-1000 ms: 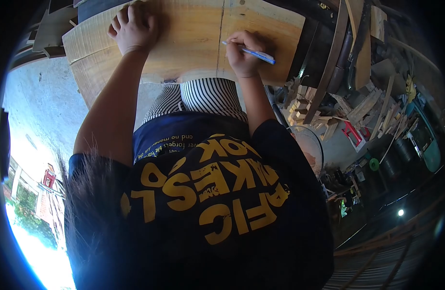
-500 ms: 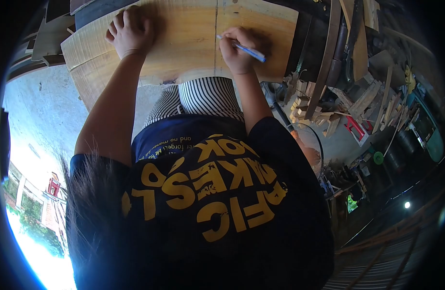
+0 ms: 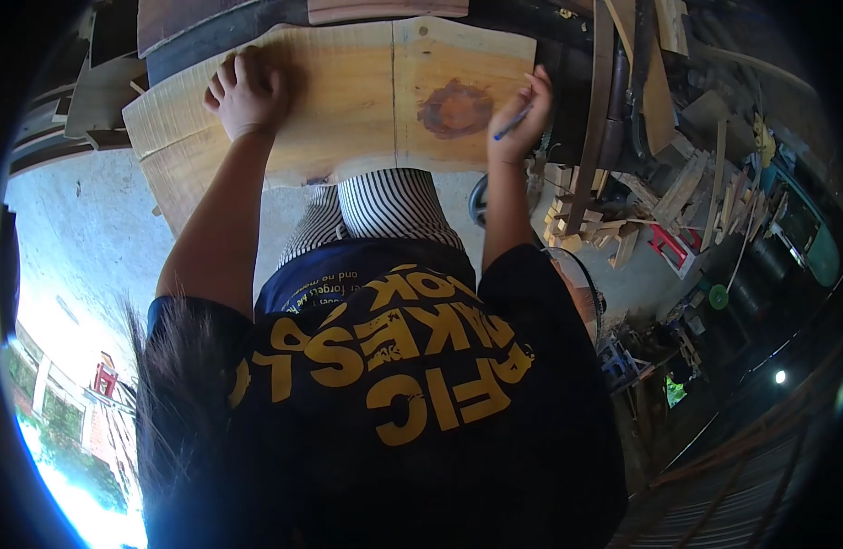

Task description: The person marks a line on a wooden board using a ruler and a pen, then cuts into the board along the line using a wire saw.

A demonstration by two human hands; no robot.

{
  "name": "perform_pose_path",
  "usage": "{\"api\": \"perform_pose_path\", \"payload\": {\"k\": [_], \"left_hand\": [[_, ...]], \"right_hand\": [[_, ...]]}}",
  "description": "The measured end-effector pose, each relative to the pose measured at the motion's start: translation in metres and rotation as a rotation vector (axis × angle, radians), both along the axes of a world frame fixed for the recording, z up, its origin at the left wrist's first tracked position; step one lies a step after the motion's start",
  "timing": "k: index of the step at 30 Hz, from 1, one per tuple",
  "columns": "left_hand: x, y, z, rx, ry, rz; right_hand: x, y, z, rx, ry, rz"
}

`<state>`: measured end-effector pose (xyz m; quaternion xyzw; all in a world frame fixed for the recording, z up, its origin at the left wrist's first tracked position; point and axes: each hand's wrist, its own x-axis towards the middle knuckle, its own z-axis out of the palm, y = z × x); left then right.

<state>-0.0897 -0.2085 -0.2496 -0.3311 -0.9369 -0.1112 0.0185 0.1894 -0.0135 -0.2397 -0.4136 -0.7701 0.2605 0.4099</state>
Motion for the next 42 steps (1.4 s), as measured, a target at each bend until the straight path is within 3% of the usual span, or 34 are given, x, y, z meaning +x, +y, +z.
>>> {"api": "perform_pose_path", "payload": {"k": [2,4,10,17,28,42], "left_hand": [[0.0,0.0,0.0,-0.008,0.017,-0.001],[-0.001,-0.001,0.001,0.006,0.008,0.01],[0.0,-0.001,0.0,-0.034,0.014,0.011],[0.0,-0.001,0.002,-0.105,-0.029,0.033],[0.002,-0.002,0.003,0.043,0.079,-0.043],[0.002,-0.004,0.002,-0.035,0.055,-0.006]], "right_hand": [[0.023,0.015,-0.002,-0.048,-0.005,-0.042],[0.034,0.025,-0.003,0.126,-0.306,-0.041],[0.035,0.026,-0.013,0.174,-0.298,-0.122],[0.035,0.022,-0.005,0.187,-0.538,-0.081],[0.032,0.02,-0.003,0.013,-0.626,-0.202],[0.033,0.02,-0.002,-0.066,-0.696,-0.154]]}}
